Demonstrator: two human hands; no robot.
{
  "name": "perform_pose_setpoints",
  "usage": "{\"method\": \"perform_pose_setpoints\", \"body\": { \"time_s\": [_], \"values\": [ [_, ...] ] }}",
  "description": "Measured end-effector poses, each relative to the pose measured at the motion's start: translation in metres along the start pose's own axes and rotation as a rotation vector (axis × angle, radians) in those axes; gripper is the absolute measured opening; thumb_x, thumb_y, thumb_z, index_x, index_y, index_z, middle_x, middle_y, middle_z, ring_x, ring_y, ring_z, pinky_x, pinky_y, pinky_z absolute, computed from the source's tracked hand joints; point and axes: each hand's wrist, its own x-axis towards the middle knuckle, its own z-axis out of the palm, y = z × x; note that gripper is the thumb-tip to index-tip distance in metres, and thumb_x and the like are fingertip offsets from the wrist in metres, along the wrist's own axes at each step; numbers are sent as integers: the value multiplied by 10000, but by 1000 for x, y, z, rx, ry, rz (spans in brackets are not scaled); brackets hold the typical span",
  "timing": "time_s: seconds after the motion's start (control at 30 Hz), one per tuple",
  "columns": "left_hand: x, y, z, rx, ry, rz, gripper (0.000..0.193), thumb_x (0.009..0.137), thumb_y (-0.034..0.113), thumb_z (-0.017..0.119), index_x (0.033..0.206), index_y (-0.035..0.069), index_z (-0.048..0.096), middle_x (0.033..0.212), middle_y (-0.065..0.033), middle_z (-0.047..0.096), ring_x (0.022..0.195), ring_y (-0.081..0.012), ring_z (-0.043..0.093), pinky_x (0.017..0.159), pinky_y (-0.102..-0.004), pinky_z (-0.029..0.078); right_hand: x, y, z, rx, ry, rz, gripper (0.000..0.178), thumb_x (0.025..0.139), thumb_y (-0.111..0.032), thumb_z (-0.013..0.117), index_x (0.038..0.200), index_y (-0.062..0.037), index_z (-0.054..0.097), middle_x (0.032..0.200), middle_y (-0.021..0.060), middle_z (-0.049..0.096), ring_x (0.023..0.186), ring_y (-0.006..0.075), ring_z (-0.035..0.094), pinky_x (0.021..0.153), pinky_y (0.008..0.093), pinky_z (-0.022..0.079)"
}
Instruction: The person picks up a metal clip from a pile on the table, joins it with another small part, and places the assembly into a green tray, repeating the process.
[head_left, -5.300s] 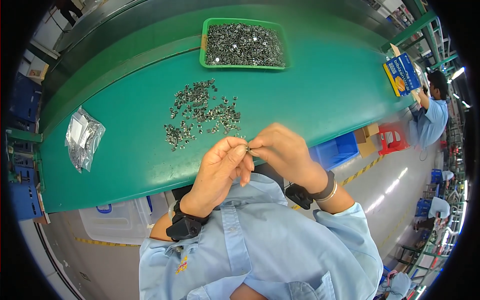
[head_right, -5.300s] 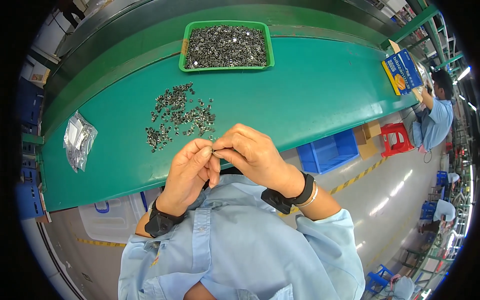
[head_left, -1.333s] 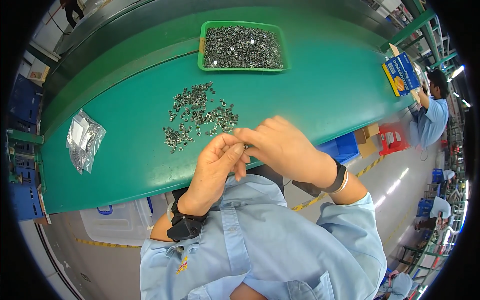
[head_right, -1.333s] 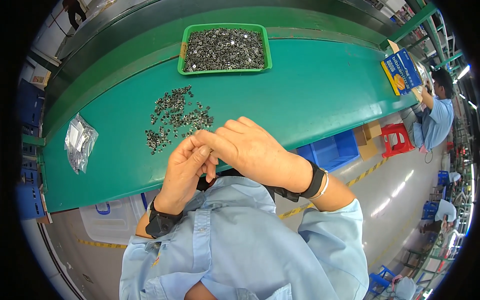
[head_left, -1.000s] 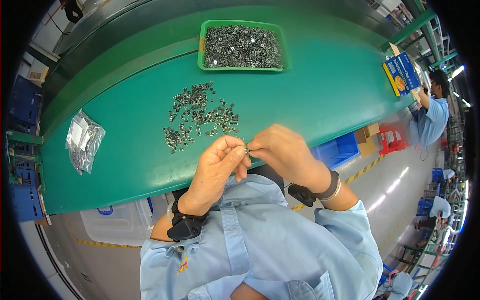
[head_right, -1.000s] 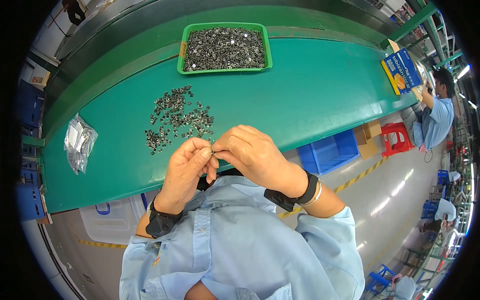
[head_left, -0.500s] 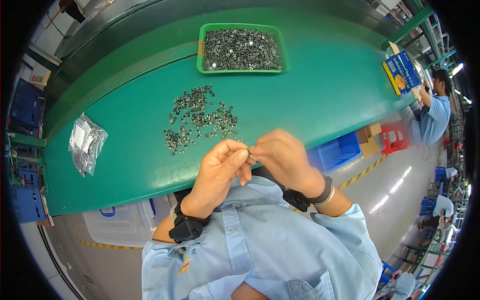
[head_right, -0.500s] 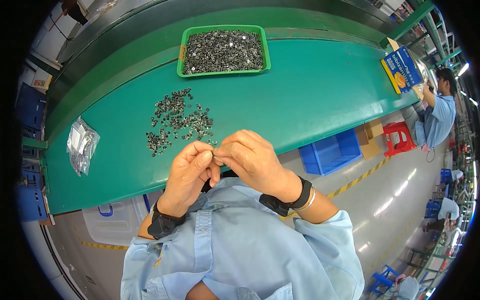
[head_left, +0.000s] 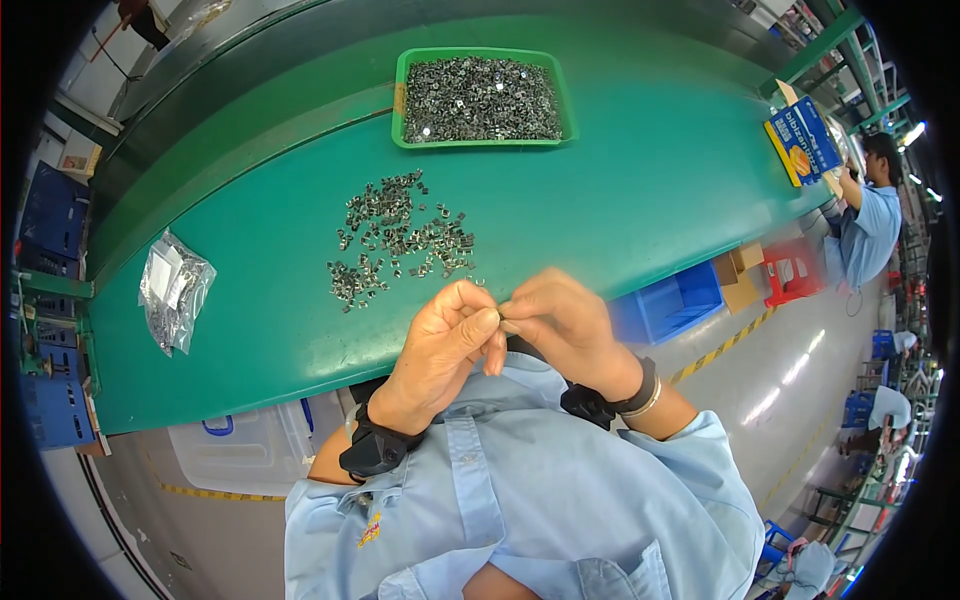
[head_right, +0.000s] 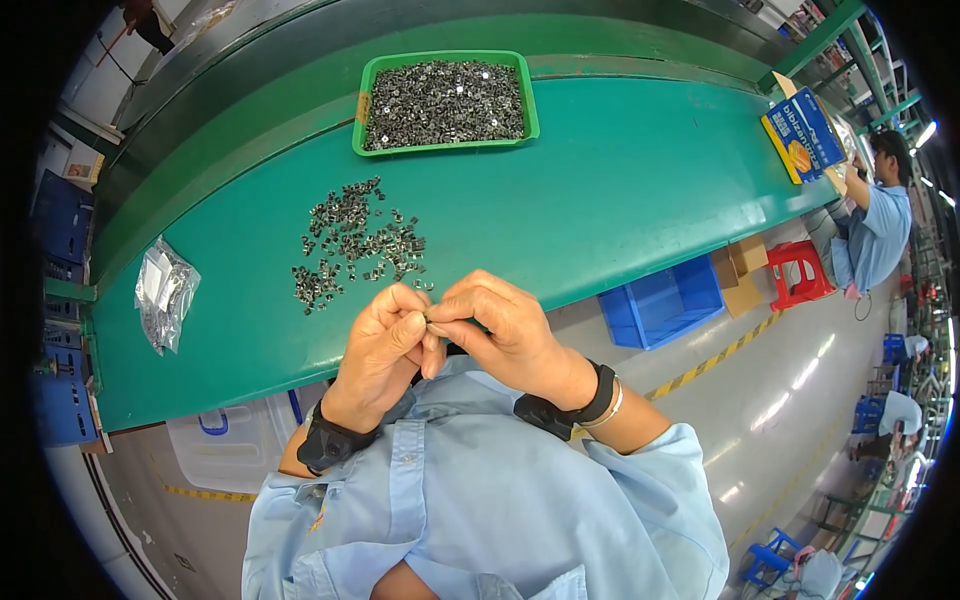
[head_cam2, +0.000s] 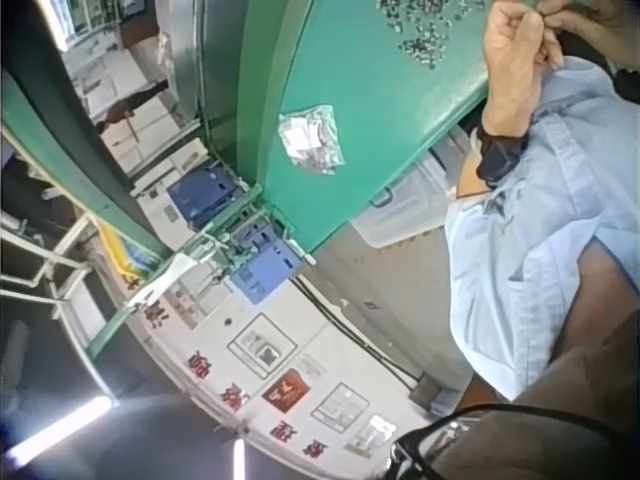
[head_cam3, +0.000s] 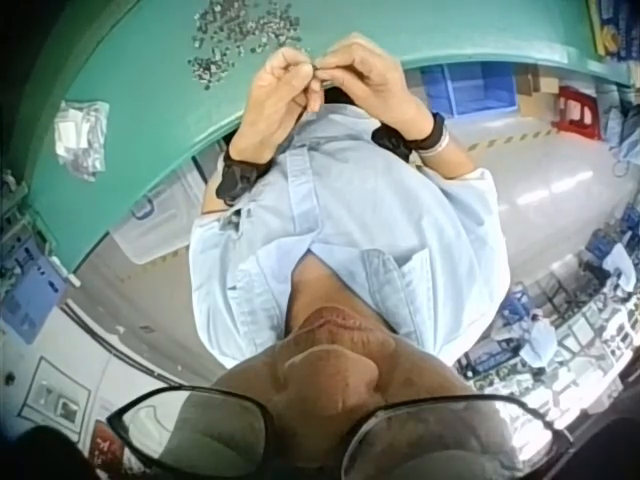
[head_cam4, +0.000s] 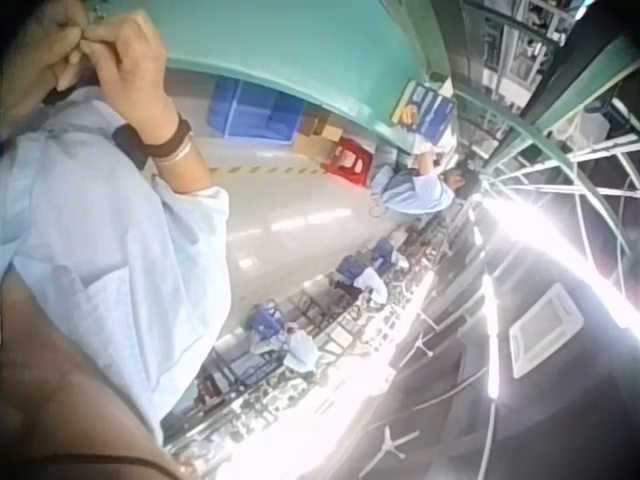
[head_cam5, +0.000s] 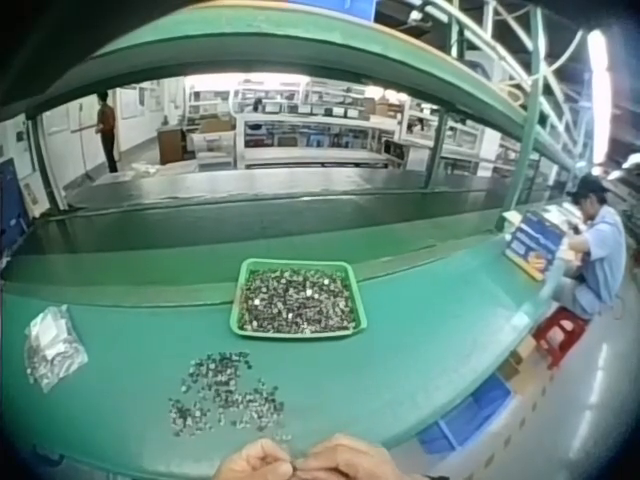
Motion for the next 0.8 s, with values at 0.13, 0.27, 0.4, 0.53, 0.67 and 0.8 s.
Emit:
{"method": "perform_pose_setpoints", "body": {
  "time_s": [0.13, 0.27, 0.4, 0.53, 0.67, 0.8],
  "values": [
    [0, 2, -3, 51, 6, -53, 128, 934, 177, 526, 915, 53, 499, 787, -65, 608, 602, -131, 560, 523, -262, 443, 1, 5, -4, -24, -41, -11, 181, 746, 29, 674, 897, -43, 607, 851, 71, 609, 748, 205, 585, 630, 298, 472],
    [-1, 4, 2, 28, 67, -73, 130, 934, 179, 524, 915, 53, 499, 758, -62, 597, 590, -139, 554, 523, -269, 442, 1, 10, -7, -90, -78, -68, 176, 746, 33, 670, 892, -43, 607, 850, 74, 609, 749, 206, 585, 630, 294, 468],
    [0, 3, 5, -95, 32, -83, 130, 933, 183, 527, 922, 57, 502, 740, -67, 592, 579, -152, 551, 519, -274, 435, 0, 9, -4, 46, -29, -3, 167, 761, 25, 665, 896, -49, 603, 852, 72, 610, 753, 199, 581, 633, 289, 466],
    [1, -5, 3, -140, 8, -81, 151, 929, 225, 530, 949, 80, 494, 703, -51, 576, 505, -157, 511, 463, -274, 377, -3, 9, -1, 143, 16, 24, 160, 778, 10, 663, 907, -54, 594, 852, 70, 609, 758, 186, 576, 643, 283, 464],
    [3, -9, 1, -180, -35, -53, 154, 924, 227, 538, 928, 81, 490, 698, -44, 576, 492, -149, 501, 457, -267, 367, -3, 8, 0, 124, 13, -13, 158, 791, 0, 660, 918, -59, 588, 851, 69, 607, 763, 175, 571, 651, 280, 464],
    [3, -6, 1, -153, -17, -55, 163, 921, 226, 544, 904, 75, 485, 690, -50, 577, 483, -150, 500, 461, -267, 379, -5, 11, 3, 139, 8, -9, 159, 791, 4, 657, 919, -62, 589, 847, 73, 605, 763, 174, 572, 650, 282, 465]
  ]
}}
